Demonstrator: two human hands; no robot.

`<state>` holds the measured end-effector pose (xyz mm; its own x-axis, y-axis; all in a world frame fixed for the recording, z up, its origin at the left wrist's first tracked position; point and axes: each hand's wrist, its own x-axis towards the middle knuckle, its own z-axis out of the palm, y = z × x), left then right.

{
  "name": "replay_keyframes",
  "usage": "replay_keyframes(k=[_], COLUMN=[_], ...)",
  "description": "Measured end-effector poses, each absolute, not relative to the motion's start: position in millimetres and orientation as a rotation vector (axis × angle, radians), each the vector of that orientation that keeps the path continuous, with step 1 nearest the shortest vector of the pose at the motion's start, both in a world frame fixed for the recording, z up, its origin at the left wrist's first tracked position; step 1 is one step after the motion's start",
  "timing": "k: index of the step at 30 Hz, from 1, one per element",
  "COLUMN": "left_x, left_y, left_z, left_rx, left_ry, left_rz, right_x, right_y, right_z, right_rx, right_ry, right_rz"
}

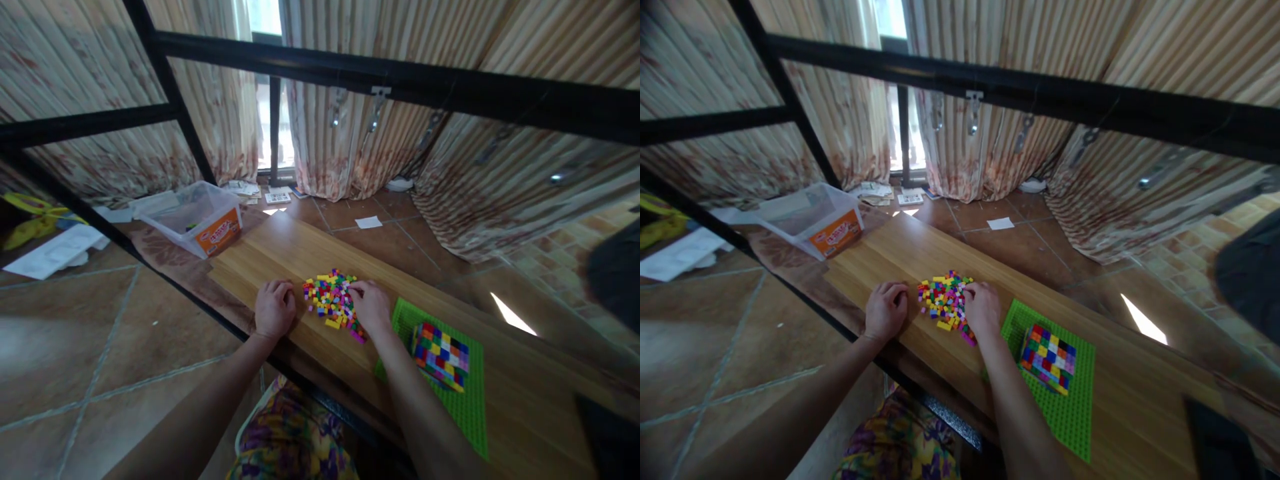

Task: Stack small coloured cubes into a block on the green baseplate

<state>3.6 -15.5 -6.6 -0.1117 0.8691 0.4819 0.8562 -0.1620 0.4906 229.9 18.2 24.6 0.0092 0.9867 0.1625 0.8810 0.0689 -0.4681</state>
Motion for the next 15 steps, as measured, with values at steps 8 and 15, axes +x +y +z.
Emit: replay_keyframes(k=[8,15], left_x=[4,4], left_y=[-17,-17], left_z=[-3,-5], left_rx=[2.067,2.071], left_ry=[2.03,2.024], left_rz=[1.117,1.134], right_x=[244,231], right_y=[18,24], right_z=[19,20], right_rx=[-1.83,-1.795], right_ry=[-1.98,-2.06], right_rz=[0.286,0.265])
